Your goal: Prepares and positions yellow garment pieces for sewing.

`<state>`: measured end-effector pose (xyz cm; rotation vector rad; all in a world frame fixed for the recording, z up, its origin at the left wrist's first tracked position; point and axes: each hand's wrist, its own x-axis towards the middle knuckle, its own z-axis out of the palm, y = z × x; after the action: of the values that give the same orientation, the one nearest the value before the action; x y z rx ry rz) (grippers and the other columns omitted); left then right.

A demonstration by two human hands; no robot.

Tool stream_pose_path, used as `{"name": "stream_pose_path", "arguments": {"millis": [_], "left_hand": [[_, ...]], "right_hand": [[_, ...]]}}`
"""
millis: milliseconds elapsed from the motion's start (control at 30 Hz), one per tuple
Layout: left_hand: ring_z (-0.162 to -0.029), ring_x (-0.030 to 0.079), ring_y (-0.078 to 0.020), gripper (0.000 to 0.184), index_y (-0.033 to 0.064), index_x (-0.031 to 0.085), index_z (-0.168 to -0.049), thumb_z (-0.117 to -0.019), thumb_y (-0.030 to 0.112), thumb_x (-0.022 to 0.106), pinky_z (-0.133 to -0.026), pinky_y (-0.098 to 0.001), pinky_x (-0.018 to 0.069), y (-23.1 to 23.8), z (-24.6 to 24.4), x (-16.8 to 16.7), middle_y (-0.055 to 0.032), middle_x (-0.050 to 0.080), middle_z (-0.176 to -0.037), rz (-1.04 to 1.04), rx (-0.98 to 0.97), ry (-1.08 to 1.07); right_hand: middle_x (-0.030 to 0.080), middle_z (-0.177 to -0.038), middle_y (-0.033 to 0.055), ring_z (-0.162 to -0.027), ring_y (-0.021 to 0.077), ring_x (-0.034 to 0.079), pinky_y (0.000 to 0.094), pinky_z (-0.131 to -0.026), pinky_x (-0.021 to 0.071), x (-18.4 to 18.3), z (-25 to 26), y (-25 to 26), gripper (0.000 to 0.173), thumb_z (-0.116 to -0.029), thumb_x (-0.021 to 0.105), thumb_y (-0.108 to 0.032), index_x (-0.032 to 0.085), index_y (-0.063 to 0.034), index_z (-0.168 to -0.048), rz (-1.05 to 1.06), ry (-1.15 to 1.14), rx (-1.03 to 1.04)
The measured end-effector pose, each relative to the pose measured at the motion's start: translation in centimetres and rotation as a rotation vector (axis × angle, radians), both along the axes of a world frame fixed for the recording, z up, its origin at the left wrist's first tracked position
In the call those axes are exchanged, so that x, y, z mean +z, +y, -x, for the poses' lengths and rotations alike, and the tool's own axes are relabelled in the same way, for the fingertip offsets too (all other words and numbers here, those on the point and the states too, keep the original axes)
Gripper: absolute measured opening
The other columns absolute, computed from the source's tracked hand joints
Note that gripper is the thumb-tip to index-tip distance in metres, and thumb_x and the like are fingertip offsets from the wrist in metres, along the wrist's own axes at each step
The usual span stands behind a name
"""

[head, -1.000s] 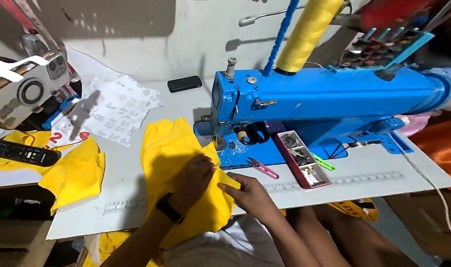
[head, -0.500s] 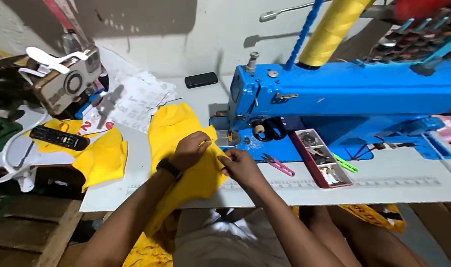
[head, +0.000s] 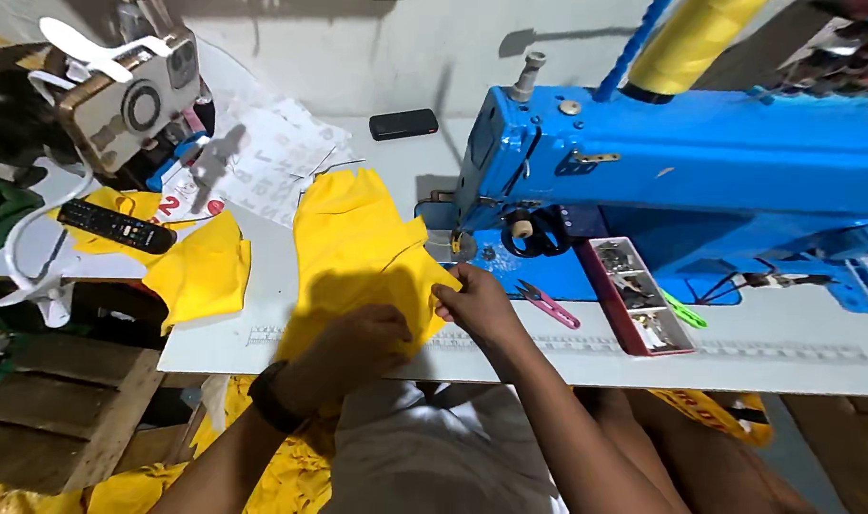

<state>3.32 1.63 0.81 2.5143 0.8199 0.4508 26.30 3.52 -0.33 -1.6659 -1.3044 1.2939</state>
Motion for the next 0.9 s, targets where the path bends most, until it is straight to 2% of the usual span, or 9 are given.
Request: {"name": "stream_pose_path", "arguments": {"millis": [133, 267, 467, 600, 633, 700, 733, 800, 900], "left_hand": [[-0.103, 0.070, -0.0252, 0.020, 0.0052, 0.075, -0.105, -0.0953, 0.021, 0.069, -0.086, -0.0411, 0.0585, -0.9, 0.3, -1.3, -0.0110, 0.072, -0.112, -0.008, 0.024, -0.026], [-0.100, 0.070, -0.0235, 0.016, 0.0081, 0.079, -0.094, -0.0952, 0.019, 0.067, -0.085, -0.0370, 0.0586, -1.1, 0.1, -2.7, -0.0075, 0.074, -0.105, -0.148, 0.021, -0.055], [-0.099, 0.071, -0.0228, 0.024, 0.0082, 0.078, -0.089, -0.0980, 0.024, 0.063, -0.082, -0.0364, 0.0594, -1.1, -0.8, -2.0, -0.0074, 0.074, -0.104, -0.164, -0.043, -0.054], [-0.097, 0.072, -0.0268, 0.028, 0.0055, 0.077, -0.094, -0.1017, 0.024, 0.058, -0.082, -0.0417, 0.0592, 1.7, -3.1, -0.4, -0.0110, 0.074, -0.103, -0.280, 0.039, -0.062], [-0.103, 0.071, -0.0286, 0.028, 0.0057, 0.078, -0.098, -0.1010, 0.027, 0.059, -0.087, -0.0449, 0.0586, 2.6, -3.5, -0.6, -0.0117, 0.074, -0.106, -0.316, 0.060, -0.035], [-0.122, 0.064, -0.0347, 0.037, 0.0057, 0.076, -0.112, -0.1011, 0.036, 0.058, -0.102, -0.0536, 0.0507, 3.9, -4.1, -1.2, -0.0152, 0.071, -0.120, -0.290, 0.045, 0.051], [-0.128, 0.061, -0.0369, 0.042, 0.0061, 0.074, -0.118, -0.1014, 0.041, 0.056, -0.106, -0.0561, 0.0472, 4.3, -4.3, -1.8, -0.0166, 0.069, -0.127, -0.258, 0.020, 0.084], [-0.133, 0.055, -0.0396, 0.049, 0.0086, 0.069, -0.128, -0.1025, 0.046, 0.052, -0.108, -0.0583, 0.0451, 4.4, -4.4, -3.1, -0.0176, 0.064, -0.137, -0.234, -0.023, 0.106], [-0.134, 0.055, -0.0391, 0.049, 0.0128, 0.069, -0.130, -0.1034, 0.048, 0.047, -0.106, -0.0582, 0.0462, 3.3, -4.7, -4.0, -0.0156, 0.063, -0.139, -0.258, -0.023, 0.075]], "right_hand": [[0.069, -0.074, 0.0077, -0.062, 0.0099, 0.069, 0.0246, -0.063, 0.0603, 0.2, -0.2, -0.1, 0.011, -0.0981, 0.067, -0.006, 0.061, 0.0018, -0.104, 0.006, 0.034, -0.006], [0.065, -0.072, 0.0063, -0.056, 0.0089, 0.062, 0.0238, -0.056, 0.0545, 0.1, -1.4, -0.3, 0.012, -0.0976, 0.068, -0.010, 0.063, 0.0006, -0.102, -0.001, -0.043, 0.029], [0.066, -0.080, 0.0086, -0.067, 0.0140, 0.063, 0.0323, -0.067, 0.0548, 0.4, -2.6, -1.1, 0.022, -0.0966, 0.071, -0.020, 0.068, 0.0003, -0.102, -0.016, -0.266, 0.113], [0.068, -0.086, 0.0114, -0.075, 0.0185, 0.065, 0.0382, -0.074, 0.0547, 0.6, -2.1, -1.4, 0.021, -0.0981, 0.068, -0.020, 0.069, 0.0001, -0.104, -0.037, -0.361, 0.122], [0.067, -0.086, 0.0110, -0.075, 0.0181, 0.064, 0.0381, -0.074, 0.0542, 0.6, -2.0, -1.4, 0.021, -0.0986, 0.067, -0.021, 0.069, -0.0002, -0.104, -0.036, -0.370, 0.125], [0.066, -0.085, 0.0104, -0.075, 0.0178, 0.063, 0.0379, -0.073, 0.0530, 0.5, -2.2, -1.8, 0.022, -0.0989, 0.066, -0.021, 0.068, -0.0003, -0.105, -0.041, -0.371, 0.123], [0.067, -0.086, 0.0107, -0.076, 0.0188, 0.064, 0.0388, -0.074, 0.0537, 0.4, -2.3, -2.0, 0.022, -0.0989, 0.066, -0.021, 0.068, -0.0003, -0.105, -0.045, -0.373, 0.117], [0.066, -0.084, 0.0109, -0.075, 0.0206, 0.064, 0.0403, -0.073, 0.0533, 0.2, -2.7, -2.5, 0.022, -0.0984, 0.067, -0.021, 0.069, -0.0001, -0.104, -0.076, -0.385, 0.083], [0.066, -0.078, 0.0103, -0.070, 0.0206, 0.063, 0.0390, -0.067, 0.0528, -1.0, -2.8, -4.4, 0.021, -0.0970, 0.067, -0.021, 0.070, 0.0002, -0.101, -0.222, -0.434, -0.017]]}}
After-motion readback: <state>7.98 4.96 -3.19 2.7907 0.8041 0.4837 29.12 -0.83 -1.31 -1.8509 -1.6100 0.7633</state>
